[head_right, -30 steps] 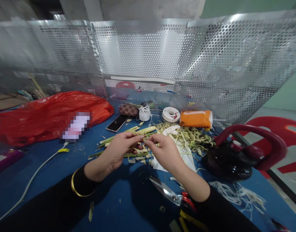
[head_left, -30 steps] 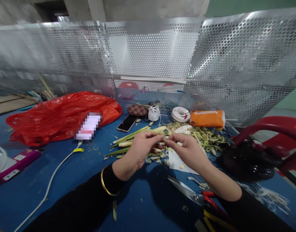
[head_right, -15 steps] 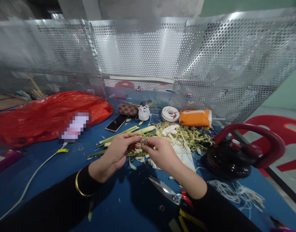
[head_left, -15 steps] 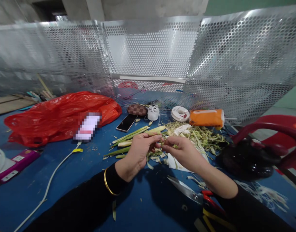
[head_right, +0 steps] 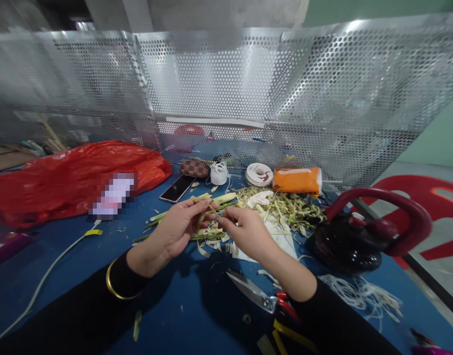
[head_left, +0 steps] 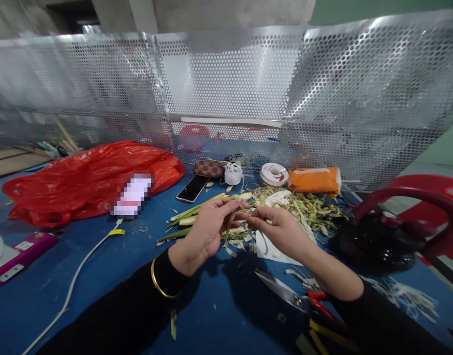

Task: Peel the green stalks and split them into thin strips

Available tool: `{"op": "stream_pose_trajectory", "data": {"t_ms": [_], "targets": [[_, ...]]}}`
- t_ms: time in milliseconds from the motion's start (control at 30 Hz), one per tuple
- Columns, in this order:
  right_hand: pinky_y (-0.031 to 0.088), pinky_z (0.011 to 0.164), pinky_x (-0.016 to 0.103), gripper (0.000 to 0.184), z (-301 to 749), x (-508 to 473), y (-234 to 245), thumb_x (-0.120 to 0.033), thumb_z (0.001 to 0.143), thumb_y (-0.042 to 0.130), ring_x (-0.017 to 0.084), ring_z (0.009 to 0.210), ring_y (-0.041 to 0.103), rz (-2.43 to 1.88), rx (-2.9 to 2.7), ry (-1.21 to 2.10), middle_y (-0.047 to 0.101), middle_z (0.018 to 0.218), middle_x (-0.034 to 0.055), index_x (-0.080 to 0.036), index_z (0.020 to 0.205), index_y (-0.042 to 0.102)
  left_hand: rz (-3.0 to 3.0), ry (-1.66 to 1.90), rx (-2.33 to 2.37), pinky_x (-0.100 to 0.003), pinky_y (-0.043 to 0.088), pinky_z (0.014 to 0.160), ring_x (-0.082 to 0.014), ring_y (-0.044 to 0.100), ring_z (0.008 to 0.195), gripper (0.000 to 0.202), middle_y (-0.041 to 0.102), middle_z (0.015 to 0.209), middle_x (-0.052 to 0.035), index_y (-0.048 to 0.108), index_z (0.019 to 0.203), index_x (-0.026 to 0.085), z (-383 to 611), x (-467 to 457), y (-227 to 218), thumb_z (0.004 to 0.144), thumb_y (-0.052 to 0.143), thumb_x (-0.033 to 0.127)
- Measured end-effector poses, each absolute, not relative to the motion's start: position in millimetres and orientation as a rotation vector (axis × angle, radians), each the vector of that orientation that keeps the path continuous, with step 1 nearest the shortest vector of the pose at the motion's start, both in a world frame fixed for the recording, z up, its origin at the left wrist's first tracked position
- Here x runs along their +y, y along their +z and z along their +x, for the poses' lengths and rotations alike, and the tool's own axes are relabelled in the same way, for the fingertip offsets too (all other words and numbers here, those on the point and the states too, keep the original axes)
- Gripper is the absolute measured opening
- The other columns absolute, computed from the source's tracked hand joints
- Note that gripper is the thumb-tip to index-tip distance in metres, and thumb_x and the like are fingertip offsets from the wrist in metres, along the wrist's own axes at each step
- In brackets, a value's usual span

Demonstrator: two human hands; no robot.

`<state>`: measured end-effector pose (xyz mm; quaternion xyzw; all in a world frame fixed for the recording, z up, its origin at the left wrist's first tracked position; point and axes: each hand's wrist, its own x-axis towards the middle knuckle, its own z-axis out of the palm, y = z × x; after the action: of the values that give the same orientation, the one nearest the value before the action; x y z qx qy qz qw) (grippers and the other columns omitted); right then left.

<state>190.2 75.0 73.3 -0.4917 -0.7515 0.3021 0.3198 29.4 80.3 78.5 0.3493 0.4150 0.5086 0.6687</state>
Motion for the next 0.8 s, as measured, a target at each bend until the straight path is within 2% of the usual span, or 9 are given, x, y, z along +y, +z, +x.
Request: {"op": "stream_pose_trajectory", "data": {"t_ms": [133,300,433,500,567,667,733,800], "targets": [[0.036,0.058,0.027,0.025,199.5,79.6,74.9,-0.032,0.085,0.05,0.014,0.06,0.049,-1.307,-2.049,0.88,0.057,0.061,0.0003,-0.019,0.064,0.056,0.783,1.134,0.909,-0.018,0.048,0.05,-0.0101,0.065,0.06,0.01,0.072,0.083,-0.0063,0.07,0.079,0.012,25.7,79.3,85.1,0.079,0.069,0.022],[0.038,0.059,0.027,0.029,221.5,84.1,85.2,-0.034,0.086,0.051,0.016,0.061,0.054,-1.34,-2.327,0.949,0.061,0.064,0.002,-0.019,0.062,0.058,0.74,1.255,0.952,-0.019,0.047,0.048,-0.0078,0.062,0.053,0.012,0.072,0.084,-0.0052,0.068,0.081,0.013,24.1,79.9,89.9,0.076,0.072,0.023],[0.042,0.061,0.026,0.032,240.2,89.6,92.0,-0.037,0.088,0.047,0.016,0.063,0.059,-1.31,-2.349,0.96,0.063,0.065,0.0024,-0.018,0.066,0.06,0.713,1.344,0.955,-0.018,0.05,0.053,-0.0081,0.063,0.058,0.009,0.071,0.084,-0.0042,0.069,0.08,0.012,16.2,84.0,96.8,0.079,0.068,0.021],[0.042,0.058,0.025,0.029,248.3,92.5,93.3,-0.033,0.088,0.047,0.016,0.062,0.059,-1.4,-2.38,0.845,0.065,0.065,0.002,-0.018,0.069,0.063,0.702,1.361,0.94,-0.019,0.052,0.056,-0.0088,0.065,0.062,0.007,0.071,0.085,-0.0041,0.069,0.082,0.013,11.9,85.6,100.4,0.08,0.067,0.02],[0.041,0.057,0.025,0.022,254.2,94.2,94.1,-0.023,0.085,0.05,0.017,0.063,0.061,-1.585,-2.405,0.53,0.067,0.067,0.0022,-0.019,0.071,0.066,0.706,1.339,0.944,-0.019,0.052,0.057,-0.0103,0.066,0.065,0.009,0.071,0.086,-0.0051,0.069,0.083,0.013,9.9,86.1,102.5,0.082,0.065,0.021],[0.042,0.063,0.03,0.019,255.6,92.7,95.9,-0.014,0.082,0.052,0.023,0.072,0.066,-1.781,-2.291,0.004,0.071,0.075,0.0077,-0.019,0.077,0.069,0.793,1.252,0.986,-0.019,0.051,0.055,-0.0113,0.066,0.063,0.012,0.072,0.084,-0.0072,0.07,0.082,0.012,13.7,83.7,100.2,0.081,0.066,0.024],[0.045,0.069,0.033,0.018,250.2,89.0,97.9,-0.019,0.086,0.052,0.026,0.081,0.066,-1.647,-2.113,-0.055,0.072,0.086,0.0107,-0.018,0.086,0.07,0.926,1.18,1.0,-0.02,0.049,0.053,-0.0109,0.064,0.058,0.01,0.072,0.082,-0.0069,0.07,0.079,0.012,20.2,79.5,95.5,0.078,0.068,0.022],[0.047,0.077,0.034,0.019,241.2,84.0,100.0,-0.027,0.089,0.052,0.024,0.088,0.065,-1.379,-1.947,0.088,0.071,0.094,0.0092,-0.019,0.094,0.069,1.108,1.077,1.007,-0.021,0.048,0.051,-0.0117,0.063,0.055,0.008,0.072,0.076,-0.0061,0.07,0.076,0.013,27.8,73.2,89.7,0.076,0.068,0.02]]}}
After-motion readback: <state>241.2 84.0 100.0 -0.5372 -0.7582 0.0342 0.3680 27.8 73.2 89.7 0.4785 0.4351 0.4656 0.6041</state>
